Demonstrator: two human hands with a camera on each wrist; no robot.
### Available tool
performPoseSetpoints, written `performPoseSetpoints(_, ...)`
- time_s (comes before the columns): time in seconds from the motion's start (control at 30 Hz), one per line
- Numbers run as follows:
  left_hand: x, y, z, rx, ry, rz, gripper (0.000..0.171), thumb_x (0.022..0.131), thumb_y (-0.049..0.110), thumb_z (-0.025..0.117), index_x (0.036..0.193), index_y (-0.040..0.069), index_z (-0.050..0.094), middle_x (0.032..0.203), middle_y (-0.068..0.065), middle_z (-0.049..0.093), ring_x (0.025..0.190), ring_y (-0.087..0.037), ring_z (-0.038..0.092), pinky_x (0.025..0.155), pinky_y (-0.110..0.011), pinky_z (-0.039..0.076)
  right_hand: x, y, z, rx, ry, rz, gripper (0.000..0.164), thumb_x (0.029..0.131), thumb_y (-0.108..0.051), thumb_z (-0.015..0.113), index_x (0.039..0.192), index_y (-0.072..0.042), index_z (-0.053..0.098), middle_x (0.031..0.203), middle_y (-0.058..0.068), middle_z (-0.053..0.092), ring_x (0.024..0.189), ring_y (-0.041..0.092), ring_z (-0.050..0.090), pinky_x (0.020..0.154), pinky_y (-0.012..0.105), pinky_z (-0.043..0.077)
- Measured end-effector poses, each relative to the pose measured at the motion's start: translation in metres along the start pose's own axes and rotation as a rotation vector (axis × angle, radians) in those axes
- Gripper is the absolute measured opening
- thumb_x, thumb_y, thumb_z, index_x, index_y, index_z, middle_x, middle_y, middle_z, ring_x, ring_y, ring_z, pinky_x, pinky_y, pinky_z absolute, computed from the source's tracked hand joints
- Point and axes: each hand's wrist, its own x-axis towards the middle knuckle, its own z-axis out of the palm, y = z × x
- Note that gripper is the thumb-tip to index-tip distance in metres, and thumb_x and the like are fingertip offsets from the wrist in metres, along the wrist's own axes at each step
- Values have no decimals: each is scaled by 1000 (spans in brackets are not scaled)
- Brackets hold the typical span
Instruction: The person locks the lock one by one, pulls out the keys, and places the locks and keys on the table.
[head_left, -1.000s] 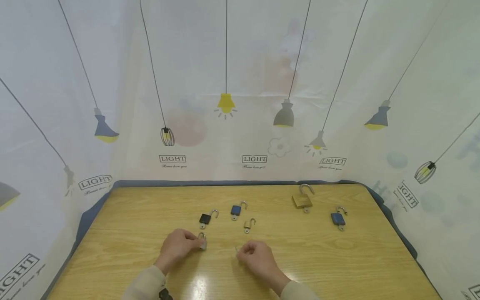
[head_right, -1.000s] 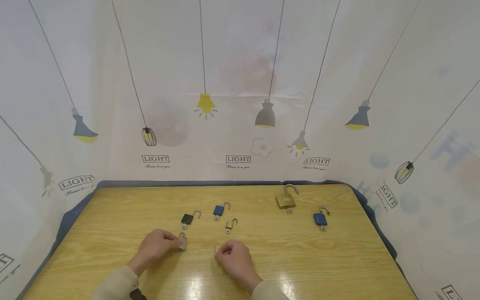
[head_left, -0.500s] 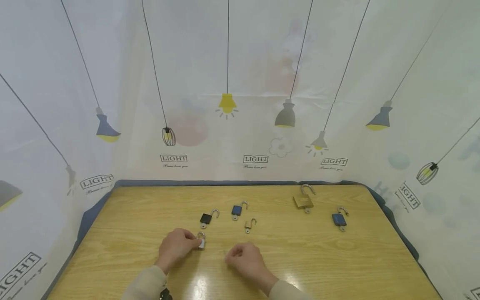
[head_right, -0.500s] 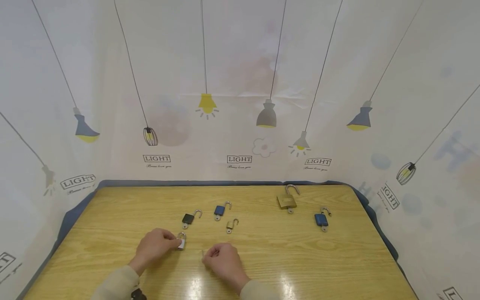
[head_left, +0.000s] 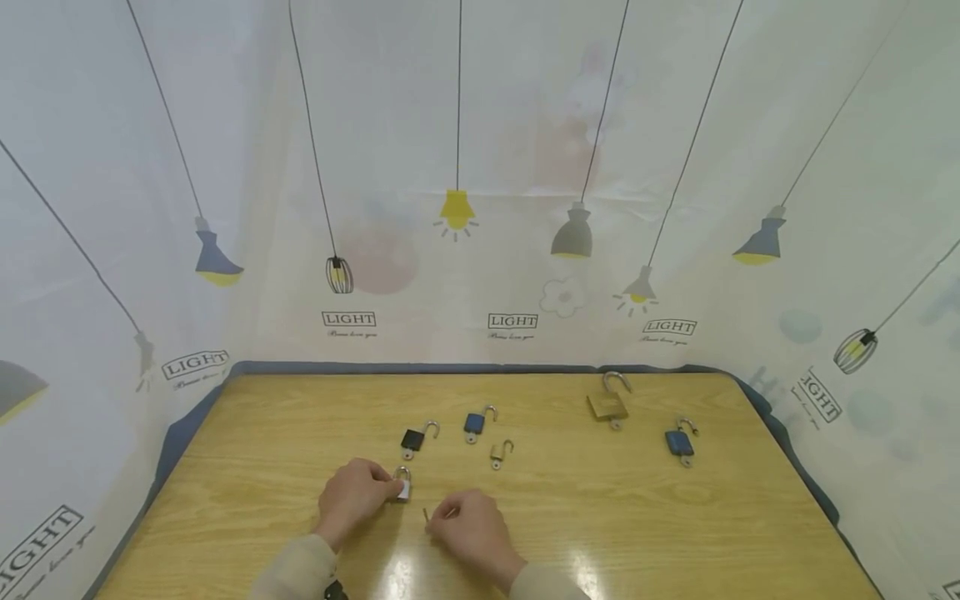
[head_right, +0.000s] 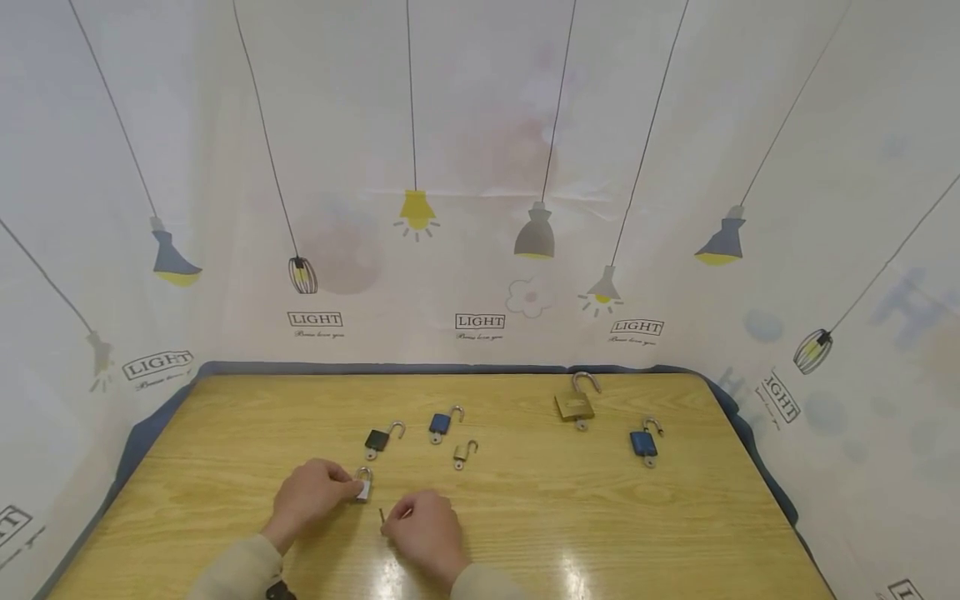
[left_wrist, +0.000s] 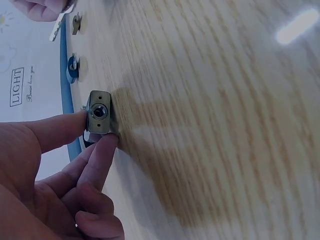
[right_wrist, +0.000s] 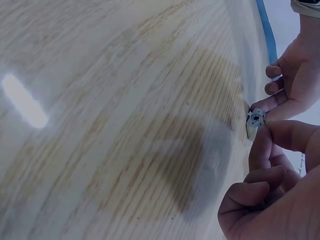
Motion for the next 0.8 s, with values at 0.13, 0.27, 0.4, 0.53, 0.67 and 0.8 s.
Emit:
performPoseSetpoints(0.13, 1, -1, 2, 7, 0, -16, 25, 77, 38, 75, 84, 15, 71, 85, -1, 69, 69, -17, 54, 59, -31, 38, -1, -1, 3, -34, 0, -9, 7, 71, -14, 73, 69, -17, 67, 71, -7, 62, 65, 13, 52, 60, 33, 43)
performPoseSetpoints(0.27, 2, -3, 3, 1, 11, -22, 24, 77, 38, 75, 84, 16, 71, 87, -1, 69, 69, -17, 53, 59, -31, 37, 0, -4, 6, -58, -14, -1, 7, 71, -15, 73, 69, -18, 67, 69, -8, 61, 64, 12, 52, 60, 33, 43)
performPoseSetpoints(0.4, 1, -5, 2, -16, 24, -15, 23, 78, 39, 73, 83, 16, 71, 87, -1, 69, 69, -17, 53, 59, -30, 36, 1, -8, 10, -69, -33, -8, 7, 71, -16, 74, 69, -18, 67, 67, -9, 60, 63, 11, 51, 60, 32, 42)
performPoseSetpoints(0.53, 1, -6, -3, -36, 42, 6, 27, 83, 41, 69, 87, 14, 71, 87, -2, 70, 69, -17, 54, 59, -30, 38, 2, -12, 15, -91, -31, -31, 8, 70, -17, 75, 68, -18, 68, 66, -11, 60, 63, 10, 50, 61, 31, 43)
performPoseSetpoints(0.67, 1, -8, -10, -40, 57, 15, 31, 87, 40, 65, 94, 11, 71, 94, -6, 70, 73, -18, 57, 61, -31, 41, 5, -14, 22, -86, -30, -6, 9, 70, -17, 76, 67, -19, 67, 65, -11, 59, 61, 10, 50, 58, 30, 42)
performPoseSetpoints(0.8, 3, -12, -13, -33, 51, 23, 33, 88, 40, 63, 99, 10, 70, 94, -7, 70, 78, -20, 59, 63, -34, 44, 9, -16, 31, -91, -31, 31, 10, 72, -18, 75, 67, -20, 66, 62, -10, 58, 58, 11, 51, 54, 30, 41)
